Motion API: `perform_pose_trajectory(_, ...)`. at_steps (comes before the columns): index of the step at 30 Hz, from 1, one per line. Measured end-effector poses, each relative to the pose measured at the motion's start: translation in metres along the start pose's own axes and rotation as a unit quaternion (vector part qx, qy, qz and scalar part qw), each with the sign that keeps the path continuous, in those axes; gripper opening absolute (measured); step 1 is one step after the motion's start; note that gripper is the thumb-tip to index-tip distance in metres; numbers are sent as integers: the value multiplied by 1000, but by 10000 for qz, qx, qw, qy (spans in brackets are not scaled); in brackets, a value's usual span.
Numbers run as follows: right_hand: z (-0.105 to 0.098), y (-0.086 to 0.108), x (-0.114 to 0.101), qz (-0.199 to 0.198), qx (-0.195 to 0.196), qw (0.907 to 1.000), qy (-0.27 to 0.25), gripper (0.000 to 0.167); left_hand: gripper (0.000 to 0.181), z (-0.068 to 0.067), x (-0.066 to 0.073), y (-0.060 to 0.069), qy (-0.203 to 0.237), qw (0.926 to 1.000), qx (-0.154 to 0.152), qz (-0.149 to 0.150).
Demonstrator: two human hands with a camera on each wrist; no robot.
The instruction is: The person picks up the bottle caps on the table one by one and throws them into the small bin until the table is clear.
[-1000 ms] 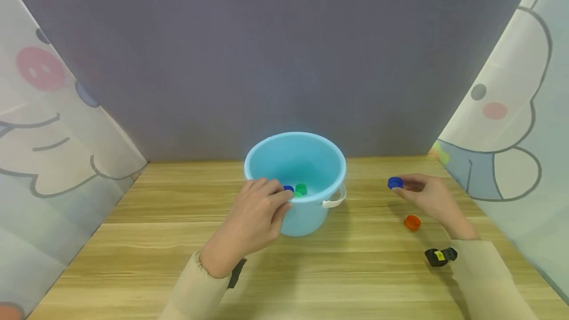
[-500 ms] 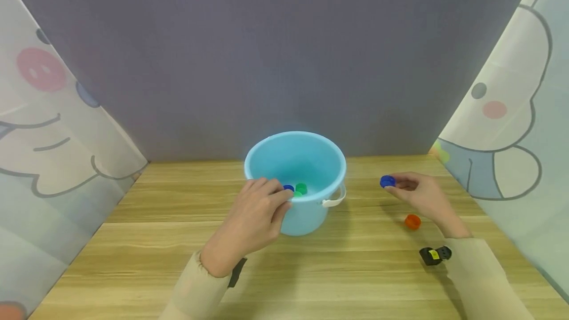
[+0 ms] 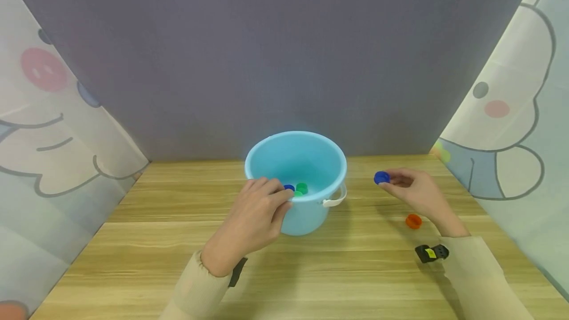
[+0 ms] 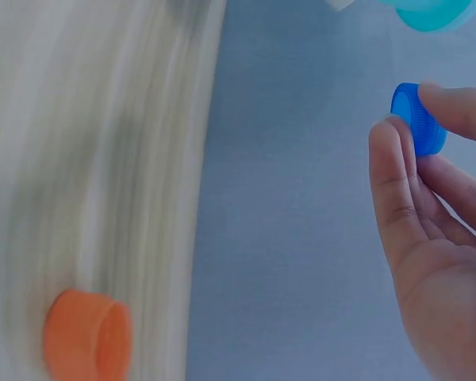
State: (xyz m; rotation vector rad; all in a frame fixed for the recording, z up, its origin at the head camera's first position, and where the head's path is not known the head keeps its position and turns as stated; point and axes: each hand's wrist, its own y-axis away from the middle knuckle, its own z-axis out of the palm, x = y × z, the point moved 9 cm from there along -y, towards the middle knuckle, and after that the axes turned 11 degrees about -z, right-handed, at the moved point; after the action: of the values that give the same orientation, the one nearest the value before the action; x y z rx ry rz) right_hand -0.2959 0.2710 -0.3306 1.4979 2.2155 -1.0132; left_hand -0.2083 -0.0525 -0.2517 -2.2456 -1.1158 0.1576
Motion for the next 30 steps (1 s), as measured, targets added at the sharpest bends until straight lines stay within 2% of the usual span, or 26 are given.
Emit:
perform_pose_trajectory(9,2,-5,-21,-121,-27,9995,-274,49,12,0,0,1,-8,10000,6,19)
perform_pose_trajectory(17,4,-8,-26,-105,-22,9995,-285,48,12,0,0,1,-20,10000,10,26)
perform_pose_trajectory(24,5,-15,-37,-192,39,9981,-585,47,11,0,0,1,-31,10000,-1,26)
perform_pose_trajectory(30,4,-19,-44,-275,93,9978,-588,45,12,0,1,1,-30,10000,1,30)
